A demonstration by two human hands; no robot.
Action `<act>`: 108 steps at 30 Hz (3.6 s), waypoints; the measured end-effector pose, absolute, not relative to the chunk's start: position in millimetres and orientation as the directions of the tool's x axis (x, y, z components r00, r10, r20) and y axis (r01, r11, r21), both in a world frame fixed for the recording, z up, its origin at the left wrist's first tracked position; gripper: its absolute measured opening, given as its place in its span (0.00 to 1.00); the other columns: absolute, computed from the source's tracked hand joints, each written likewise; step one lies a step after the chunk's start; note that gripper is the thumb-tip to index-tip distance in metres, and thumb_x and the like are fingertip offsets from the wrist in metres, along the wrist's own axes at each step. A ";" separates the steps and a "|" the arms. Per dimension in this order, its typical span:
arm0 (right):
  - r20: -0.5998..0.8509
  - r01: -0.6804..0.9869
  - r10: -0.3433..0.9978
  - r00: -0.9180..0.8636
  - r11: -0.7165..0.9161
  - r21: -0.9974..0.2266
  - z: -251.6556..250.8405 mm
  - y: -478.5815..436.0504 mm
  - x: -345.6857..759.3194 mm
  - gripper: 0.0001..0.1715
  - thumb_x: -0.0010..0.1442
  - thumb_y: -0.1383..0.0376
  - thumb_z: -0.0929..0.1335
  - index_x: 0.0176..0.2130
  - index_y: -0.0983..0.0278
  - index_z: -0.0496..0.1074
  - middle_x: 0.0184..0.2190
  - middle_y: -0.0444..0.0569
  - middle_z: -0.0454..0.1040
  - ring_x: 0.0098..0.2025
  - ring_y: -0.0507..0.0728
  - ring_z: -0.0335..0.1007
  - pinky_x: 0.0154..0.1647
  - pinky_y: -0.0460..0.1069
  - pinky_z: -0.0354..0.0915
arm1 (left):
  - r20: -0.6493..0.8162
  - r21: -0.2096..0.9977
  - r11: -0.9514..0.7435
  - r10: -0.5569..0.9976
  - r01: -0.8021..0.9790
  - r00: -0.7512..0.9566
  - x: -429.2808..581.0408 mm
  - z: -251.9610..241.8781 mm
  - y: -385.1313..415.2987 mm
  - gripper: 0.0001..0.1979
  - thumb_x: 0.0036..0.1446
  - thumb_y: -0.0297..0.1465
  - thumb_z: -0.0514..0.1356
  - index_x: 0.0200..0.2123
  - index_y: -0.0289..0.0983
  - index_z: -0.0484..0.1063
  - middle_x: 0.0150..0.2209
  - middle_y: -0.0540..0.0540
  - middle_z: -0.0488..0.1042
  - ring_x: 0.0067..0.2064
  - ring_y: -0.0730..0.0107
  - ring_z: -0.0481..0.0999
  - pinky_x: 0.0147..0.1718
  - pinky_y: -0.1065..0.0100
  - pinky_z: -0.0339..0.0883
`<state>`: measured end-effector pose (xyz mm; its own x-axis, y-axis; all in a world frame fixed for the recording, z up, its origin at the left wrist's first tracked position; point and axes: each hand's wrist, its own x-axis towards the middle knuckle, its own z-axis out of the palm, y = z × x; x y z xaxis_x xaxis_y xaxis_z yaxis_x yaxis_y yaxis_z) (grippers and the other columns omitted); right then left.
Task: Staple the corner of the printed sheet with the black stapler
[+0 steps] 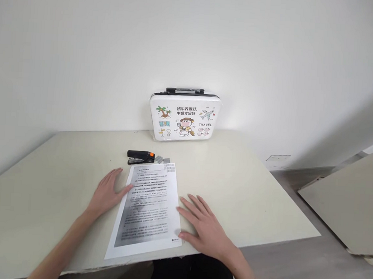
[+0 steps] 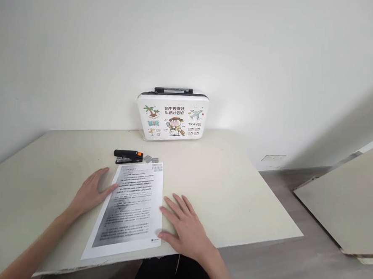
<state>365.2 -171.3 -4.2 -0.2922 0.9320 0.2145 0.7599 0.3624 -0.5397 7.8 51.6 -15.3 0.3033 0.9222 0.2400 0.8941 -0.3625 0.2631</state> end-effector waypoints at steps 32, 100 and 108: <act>0.334 0.766 0.923 -0.193 0.354 -0.536 -11.0 -167.0 357.9 0.28 0.74 0.56 0.64 0.69 0.56 0.65 0.70 0.48 0.66 0.74 0.64 0.56 0.76 0.68 0.53 | 0.464 0.208 -0.478 0.816 0.854 0.344 32.1 20.3 69.7 0.28 0.69 0.47 0.49 0.66 0.40 0.60 0.67 0.35 0.64 0.69 0.46 0.61 0.68 0.44 0.54; 0.109 0.154 0.880 0.463 0.041 -0.987 -16.1 -173.5 459.8 0.24 0.72 0.45 0.60 0.49 0.58 0.73 0.50 0.54 0.80 0.54 0.62 0.76 0.60 0.58 0.68 | 0.204 0.513 -0.774 0.531 0.372 0.823 249.6 22.0 -56.1 0.31 0.61 0.40 0.69 0.63 0.46 0.61 0.63 0.43 0.70 0.66 0.51 0.67 0.64 0.49 0.65; 0.096 0.144 0.884 0.458 0.033 -0.989 -13.2 -175.4 459.2 0.24 0.72 0.45 0.60 0.50 0.58 0.73 0.52 0.53 0.80 0.55 0.61 0.76 0.61 0.58 0.68 | 0.163 0.488 -0.786 0.510 0.380 0.845 224.2 0.3 -57.8 0.28 0.70 0.46 0.58 0.68 0.45 0.58 0.69 0.41 0.64 0.72 0.54 0.60 0.69 0.47 0.58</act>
